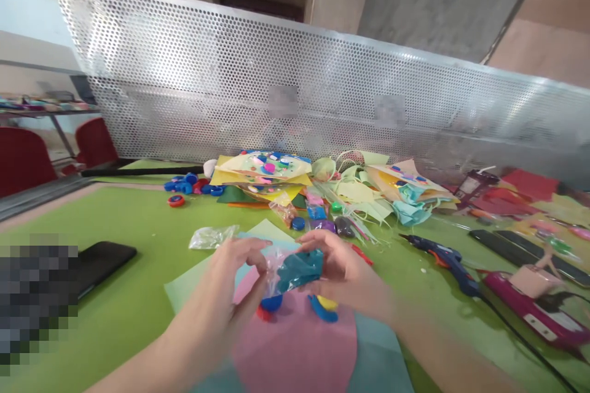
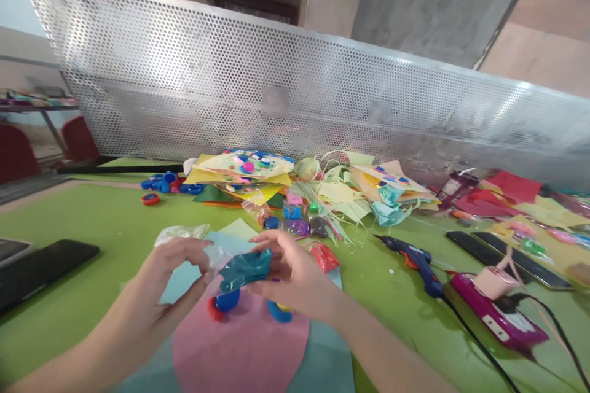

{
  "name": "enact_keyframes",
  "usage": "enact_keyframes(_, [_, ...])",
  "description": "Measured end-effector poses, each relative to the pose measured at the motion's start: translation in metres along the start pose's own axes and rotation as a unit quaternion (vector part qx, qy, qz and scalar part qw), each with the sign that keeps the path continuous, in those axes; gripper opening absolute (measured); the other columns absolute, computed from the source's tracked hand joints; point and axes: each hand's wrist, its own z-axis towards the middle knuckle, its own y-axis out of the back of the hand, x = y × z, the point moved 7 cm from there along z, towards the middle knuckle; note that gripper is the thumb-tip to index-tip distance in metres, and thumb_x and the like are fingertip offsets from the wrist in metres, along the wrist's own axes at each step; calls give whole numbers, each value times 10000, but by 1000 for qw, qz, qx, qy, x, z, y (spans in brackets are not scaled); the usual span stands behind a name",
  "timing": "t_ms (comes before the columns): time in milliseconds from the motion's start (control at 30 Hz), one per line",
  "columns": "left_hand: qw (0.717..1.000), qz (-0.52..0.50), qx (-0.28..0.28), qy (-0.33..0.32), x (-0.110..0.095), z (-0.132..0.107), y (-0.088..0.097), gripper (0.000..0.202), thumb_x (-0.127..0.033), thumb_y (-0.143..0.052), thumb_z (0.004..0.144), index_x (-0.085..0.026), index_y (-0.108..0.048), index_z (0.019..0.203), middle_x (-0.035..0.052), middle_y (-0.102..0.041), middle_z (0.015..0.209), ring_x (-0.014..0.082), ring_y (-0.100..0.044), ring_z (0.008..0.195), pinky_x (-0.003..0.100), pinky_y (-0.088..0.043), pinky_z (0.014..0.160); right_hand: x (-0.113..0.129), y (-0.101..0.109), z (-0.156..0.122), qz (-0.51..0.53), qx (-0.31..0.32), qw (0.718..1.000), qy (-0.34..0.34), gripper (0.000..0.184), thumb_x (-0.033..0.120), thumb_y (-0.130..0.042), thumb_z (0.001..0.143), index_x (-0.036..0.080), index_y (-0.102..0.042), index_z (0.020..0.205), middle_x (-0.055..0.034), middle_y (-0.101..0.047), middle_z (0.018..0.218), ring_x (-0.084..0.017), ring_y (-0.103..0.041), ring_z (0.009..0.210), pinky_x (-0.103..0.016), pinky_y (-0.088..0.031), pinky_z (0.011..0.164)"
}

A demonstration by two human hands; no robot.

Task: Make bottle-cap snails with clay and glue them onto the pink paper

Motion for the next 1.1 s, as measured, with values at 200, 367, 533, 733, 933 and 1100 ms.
enact_keyframes(200, [995, -5, -96, -16, -7, 1, 15, 180, -110, -577, 757, -215, -468, 854, -18, -556, 749, 165, -595, 813, 305, -473, 786, -1, -2, -1, 25, 5, 999, -28, 377, 274, -727, 699, 217, -551, 1027, -2, -621, 844, -118, -612, 733, -257, -477, 666])
enact_keyframes(367, [998, -13, -15, -67, -14, 2, 7, 354, -64, -469, 840, -268, -463, 1130, -89, -642, 686, 121, -614, 659, 386, -336, 952, -4, -2, -3, 11, -10, 998, -62, 336, 249, -711, 691, 199, -553, 983, 18, -602, 767, -101, -593, 663, -237, -469, 620])
enact_keyframes(533, [999, -3, -21, -39, -12, 2, 9, 795, -262, -533, 878, -329, 36, 1429, -70, -744, 768, 217, -648, 936, 416, -296, 933, -8, 3, -4, 28, -21, 996, -81, 344, 200, -722, 667, 209, -543, 960, 32, -608, 765, -93, -601, 666, -228, -475, 626])
enact_keyframes(733, [1000, 24, 12, 11, -8, 2, 6, 891, -411, -530, 864, -277, 148, 1426, 3, -763, 841, 251, -600, 1100, 467, -292, 1002, -11, 6, -2, 29, -40, 993, -103, 381, 220, -757, 629, 200, -583, 968, 15, -653, 758, -122, -634, 667, -266, -505, 645])
enact_keyframes(933, [997, -54, 55, -20, -9, -4, -2, 846, -255, -485, 897, -294, 182, 1416, 31, -757, 901, 227, -422, 1279, 575, -151, 1061, -5, 0, -5, 46, -52, 989, -130, 313, 183, -768, 580, 194, -607, 849, 44, -644, 687, -89, -610, 583, -227, -494, 581])
enact_keyframes(1100, [983, -146, 101, 52, -4, -5, -9, 912, -222, -492, 873, -300, 256, 1389, 32, -743, 964, 223, -316, 1342, 604, -191, 1047, -4, -3, -6, 41, -58, 987, -143, 381, 215, -836, 484, 173, -566, 750, 56, -615, 623, -88, -582, 530, -213, -463, 506])
